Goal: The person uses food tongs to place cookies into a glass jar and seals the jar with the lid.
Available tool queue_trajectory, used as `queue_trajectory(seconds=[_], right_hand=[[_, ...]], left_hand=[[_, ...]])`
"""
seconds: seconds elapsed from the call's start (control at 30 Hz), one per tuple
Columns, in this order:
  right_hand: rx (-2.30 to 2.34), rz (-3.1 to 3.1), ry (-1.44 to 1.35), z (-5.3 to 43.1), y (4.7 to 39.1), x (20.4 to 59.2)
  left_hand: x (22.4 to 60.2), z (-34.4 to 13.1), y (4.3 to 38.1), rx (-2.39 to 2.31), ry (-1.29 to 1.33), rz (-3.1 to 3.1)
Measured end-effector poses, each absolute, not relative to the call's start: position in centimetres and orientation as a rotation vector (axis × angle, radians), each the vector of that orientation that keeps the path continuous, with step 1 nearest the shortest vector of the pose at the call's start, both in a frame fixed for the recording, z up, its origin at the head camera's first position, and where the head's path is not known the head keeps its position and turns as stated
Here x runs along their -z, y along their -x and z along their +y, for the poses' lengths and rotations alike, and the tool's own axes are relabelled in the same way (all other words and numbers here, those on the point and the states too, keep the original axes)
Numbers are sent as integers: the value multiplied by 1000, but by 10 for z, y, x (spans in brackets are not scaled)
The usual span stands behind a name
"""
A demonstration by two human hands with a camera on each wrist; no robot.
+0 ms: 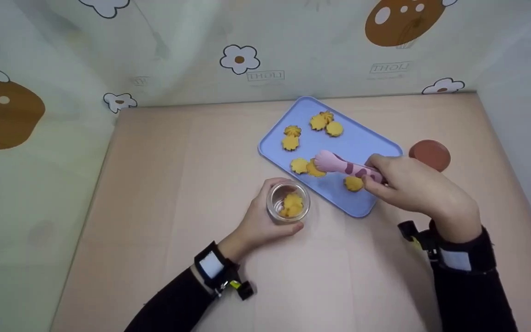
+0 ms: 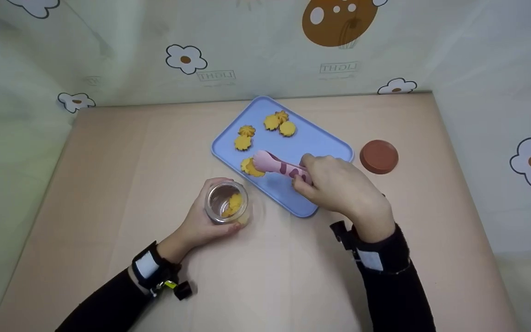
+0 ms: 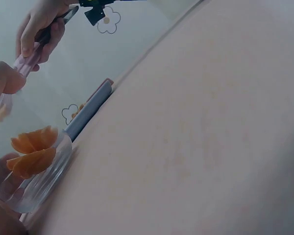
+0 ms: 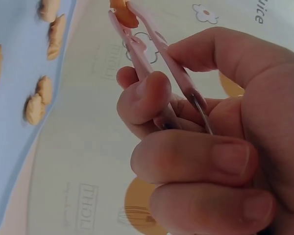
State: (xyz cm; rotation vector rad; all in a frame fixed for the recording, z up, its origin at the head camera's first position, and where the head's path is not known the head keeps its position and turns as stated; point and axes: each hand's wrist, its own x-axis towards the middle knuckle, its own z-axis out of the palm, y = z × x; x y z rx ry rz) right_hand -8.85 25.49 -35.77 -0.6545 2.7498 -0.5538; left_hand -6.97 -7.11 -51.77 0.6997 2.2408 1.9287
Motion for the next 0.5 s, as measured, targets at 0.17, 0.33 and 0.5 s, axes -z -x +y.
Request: queue_trajectory(seconds=[0.17,0.33,0.5], right_hand=[[520,2828,713,250,76,349],[565,2885,807,243,68,344],[593,2851,842,237,64,345]], left_hand=[[517,-71,70,-1924,-700,2243],[517,-71,70,-1948,-719,2219],[516,-71,70,-1945,-725,2210]])
